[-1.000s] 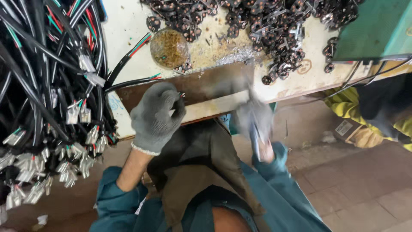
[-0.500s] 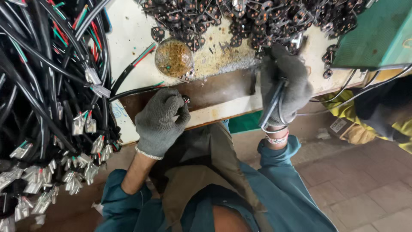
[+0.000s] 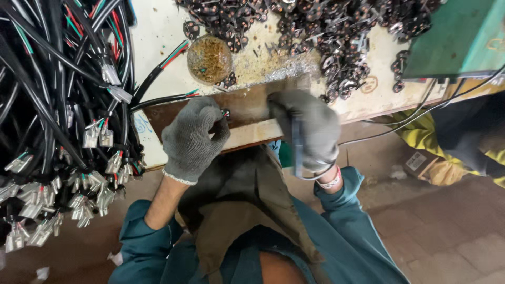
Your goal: The person solders electrical wire ends to metal connectors at a workbench. They hold a wire or connector in one hand and a soldering iron in the other, apply solder to the joint, then set the finished piece aside and pick up the next connector, repeating the process.
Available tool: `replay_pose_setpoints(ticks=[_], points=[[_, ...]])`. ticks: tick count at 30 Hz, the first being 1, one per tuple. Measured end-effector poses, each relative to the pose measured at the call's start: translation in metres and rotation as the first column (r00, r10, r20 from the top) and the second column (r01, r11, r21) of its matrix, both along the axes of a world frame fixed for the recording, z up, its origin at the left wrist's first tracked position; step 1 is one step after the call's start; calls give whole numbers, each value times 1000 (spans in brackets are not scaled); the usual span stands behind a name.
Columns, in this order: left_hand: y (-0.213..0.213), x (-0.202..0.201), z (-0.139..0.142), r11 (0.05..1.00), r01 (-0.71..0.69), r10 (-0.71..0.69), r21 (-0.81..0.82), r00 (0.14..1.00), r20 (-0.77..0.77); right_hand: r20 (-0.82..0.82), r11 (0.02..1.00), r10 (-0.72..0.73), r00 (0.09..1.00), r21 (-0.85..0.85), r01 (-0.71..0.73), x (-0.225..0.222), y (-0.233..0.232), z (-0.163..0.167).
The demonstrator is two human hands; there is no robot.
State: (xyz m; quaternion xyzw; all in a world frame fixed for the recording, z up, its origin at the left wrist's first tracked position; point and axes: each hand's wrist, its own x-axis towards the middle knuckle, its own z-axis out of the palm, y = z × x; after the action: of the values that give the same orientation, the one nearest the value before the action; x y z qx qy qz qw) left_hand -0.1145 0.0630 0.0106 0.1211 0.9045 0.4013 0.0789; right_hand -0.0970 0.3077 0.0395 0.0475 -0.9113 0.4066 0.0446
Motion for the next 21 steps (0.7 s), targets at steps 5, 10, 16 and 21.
replay_pose_setpoints(ticks=[5, 10, 16, 21], points=[[-1, 1, 2, 999, -2, 0, -39, 998, -63, 103, 911, 286, 953, 280, -303, 0, -9, 9], [-1, 4, -3, 1000, -23, 23, -2, 996, -90, 96, 724, 311, 946, 621, -301, 6, -52, 17], [-4, 3, -5, 1000, -6, 5, -9, 991, -130, 221, 987, 73, 973, 126, -103, 31, -20, -7], [3, 6, 2, 1000, -5, 5, -23, 1000, -13, -17, 928, -334, 943, -183, 325, 51, -8, -18]])
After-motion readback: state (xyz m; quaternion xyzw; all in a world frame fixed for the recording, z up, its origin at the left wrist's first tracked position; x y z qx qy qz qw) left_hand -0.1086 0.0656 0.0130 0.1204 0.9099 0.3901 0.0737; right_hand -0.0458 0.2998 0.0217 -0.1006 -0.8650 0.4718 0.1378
